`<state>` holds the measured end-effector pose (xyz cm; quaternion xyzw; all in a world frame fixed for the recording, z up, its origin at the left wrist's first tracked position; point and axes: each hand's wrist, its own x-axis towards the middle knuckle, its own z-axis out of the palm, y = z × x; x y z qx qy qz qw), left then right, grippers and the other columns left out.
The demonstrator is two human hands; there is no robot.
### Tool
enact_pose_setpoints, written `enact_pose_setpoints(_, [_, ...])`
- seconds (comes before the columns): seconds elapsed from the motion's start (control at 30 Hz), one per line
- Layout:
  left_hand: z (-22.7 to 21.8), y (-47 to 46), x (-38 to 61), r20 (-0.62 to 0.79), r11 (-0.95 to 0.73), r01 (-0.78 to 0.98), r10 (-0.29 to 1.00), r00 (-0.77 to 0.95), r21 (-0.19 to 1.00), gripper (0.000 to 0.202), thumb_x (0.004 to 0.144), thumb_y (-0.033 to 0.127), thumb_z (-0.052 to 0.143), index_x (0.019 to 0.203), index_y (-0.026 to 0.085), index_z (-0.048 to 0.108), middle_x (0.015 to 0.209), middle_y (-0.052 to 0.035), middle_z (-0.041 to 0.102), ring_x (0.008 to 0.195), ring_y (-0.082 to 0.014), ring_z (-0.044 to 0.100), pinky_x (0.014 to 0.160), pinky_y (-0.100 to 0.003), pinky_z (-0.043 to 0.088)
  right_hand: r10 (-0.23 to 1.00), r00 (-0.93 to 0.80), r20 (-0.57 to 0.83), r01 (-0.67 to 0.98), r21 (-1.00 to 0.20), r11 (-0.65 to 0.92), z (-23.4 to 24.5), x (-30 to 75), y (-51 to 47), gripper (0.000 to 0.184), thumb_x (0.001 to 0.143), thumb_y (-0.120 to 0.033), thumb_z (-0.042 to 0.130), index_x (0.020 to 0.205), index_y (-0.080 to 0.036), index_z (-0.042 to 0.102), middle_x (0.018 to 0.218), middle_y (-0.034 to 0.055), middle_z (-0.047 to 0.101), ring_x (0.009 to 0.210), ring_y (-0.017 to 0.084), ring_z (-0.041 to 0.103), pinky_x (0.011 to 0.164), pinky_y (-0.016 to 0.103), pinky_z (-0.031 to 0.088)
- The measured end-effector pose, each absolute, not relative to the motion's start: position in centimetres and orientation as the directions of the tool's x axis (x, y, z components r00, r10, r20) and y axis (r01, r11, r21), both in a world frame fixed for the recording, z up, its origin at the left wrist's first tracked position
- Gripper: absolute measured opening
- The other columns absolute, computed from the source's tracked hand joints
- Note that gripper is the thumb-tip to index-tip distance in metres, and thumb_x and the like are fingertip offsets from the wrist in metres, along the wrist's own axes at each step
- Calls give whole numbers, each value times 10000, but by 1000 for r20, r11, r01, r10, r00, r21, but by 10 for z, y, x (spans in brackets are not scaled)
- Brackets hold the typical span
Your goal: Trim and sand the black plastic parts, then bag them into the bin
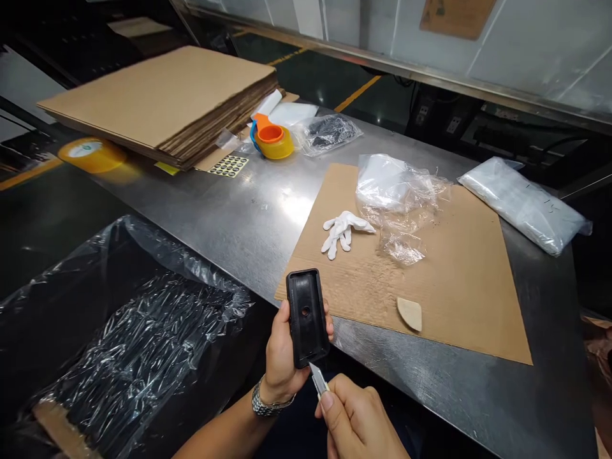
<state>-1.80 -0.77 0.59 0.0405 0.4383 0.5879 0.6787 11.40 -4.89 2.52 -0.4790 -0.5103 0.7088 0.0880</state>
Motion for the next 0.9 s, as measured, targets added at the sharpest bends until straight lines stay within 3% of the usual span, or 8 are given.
enact_pose_setpoints(0.9, [2,-11,-18,-464,184,-731,863,-199,657,492,861,512,335,835,116,626,636,-59,633,572,-151,560,545,-266,442,552,-566,-611,386,-789,-478,27,107,-46,494,877,-615,274,770,-174,470,359,-98,354,311,46,355,368,137,281])
